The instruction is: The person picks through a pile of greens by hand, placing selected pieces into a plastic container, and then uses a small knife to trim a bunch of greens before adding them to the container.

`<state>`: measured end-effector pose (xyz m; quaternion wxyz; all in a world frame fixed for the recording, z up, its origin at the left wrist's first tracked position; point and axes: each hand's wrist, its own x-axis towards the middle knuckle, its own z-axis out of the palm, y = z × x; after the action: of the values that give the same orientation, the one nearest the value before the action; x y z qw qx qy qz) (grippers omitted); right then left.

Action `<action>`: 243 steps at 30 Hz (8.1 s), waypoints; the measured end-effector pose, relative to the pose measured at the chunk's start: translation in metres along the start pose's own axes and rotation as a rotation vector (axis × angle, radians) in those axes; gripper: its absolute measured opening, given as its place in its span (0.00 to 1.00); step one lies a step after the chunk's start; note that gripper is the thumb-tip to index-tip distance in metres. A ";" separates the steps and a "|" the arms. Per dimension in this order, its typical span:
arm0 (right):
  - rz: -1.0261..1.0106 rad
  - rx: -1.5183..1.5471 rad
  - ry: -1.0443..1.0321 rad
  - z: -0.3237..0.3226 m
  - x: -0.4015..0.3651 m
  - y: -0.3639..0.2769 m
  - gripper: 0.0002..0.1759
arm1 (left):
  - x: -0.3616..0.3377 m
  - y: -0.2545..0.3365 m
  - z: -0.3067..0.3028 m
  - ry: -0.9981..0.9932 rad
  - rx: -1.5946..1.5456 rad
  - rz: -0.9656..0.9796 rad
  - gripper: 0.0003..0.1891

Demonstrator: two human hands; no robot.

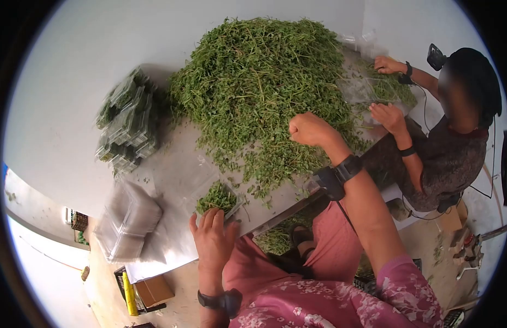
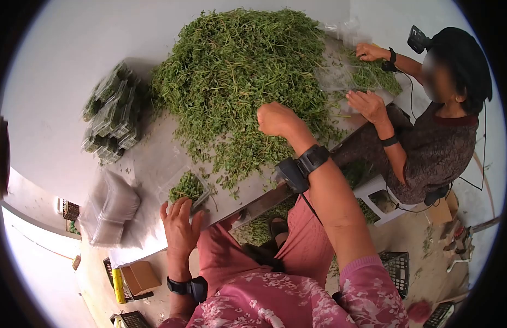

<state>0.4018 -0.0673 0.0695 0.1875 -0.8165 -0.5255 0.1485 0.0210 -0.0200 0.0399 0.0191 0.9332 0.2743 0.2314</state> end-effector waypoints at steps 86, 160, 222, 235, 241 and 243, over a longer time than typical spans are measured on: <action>-0.102 -0.482 -0.032 0.052 -0.051 -0.051 0.12 | -0.003 -0.021 0.033 0.427 -0.160 0.023 0.16; -0.126 -0.055 0.036 0.058 0.081 -0.056 0.20 | -0.002 -0.017 0.032 0.374 -0.096 -0.054 0.17; -0.036 -0.298 -0.058 0.059 0.013 -0.060 0.06 | -0.007 -0.016 0.030 0.393 -0.096 -0.033 0.16; -0.052 0.477 -0.092 0.004 -0.018 -0.055 0.09 | -0.006 -0.017 0.032 0.414 -0.118 -0.019 0.16; -0.220 0.132 0.129 0.022 -0.011 -0.046 0.09 | -0.005 -0.018 0.033 0.424 -0.113 -0.017 0.15; -0.132 0.119 0.038 0.018 -0.015 -0.059 0.09 | -0.006 -0.017 0.033 0.422 -0.112 -0.019 0.15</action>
<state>0.3408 -0.0559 0.0818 0.2553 -0.7700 -0.5648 0.1512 0.0225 -0.0053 0.0056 0.0154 0.8589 0.2679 0.4362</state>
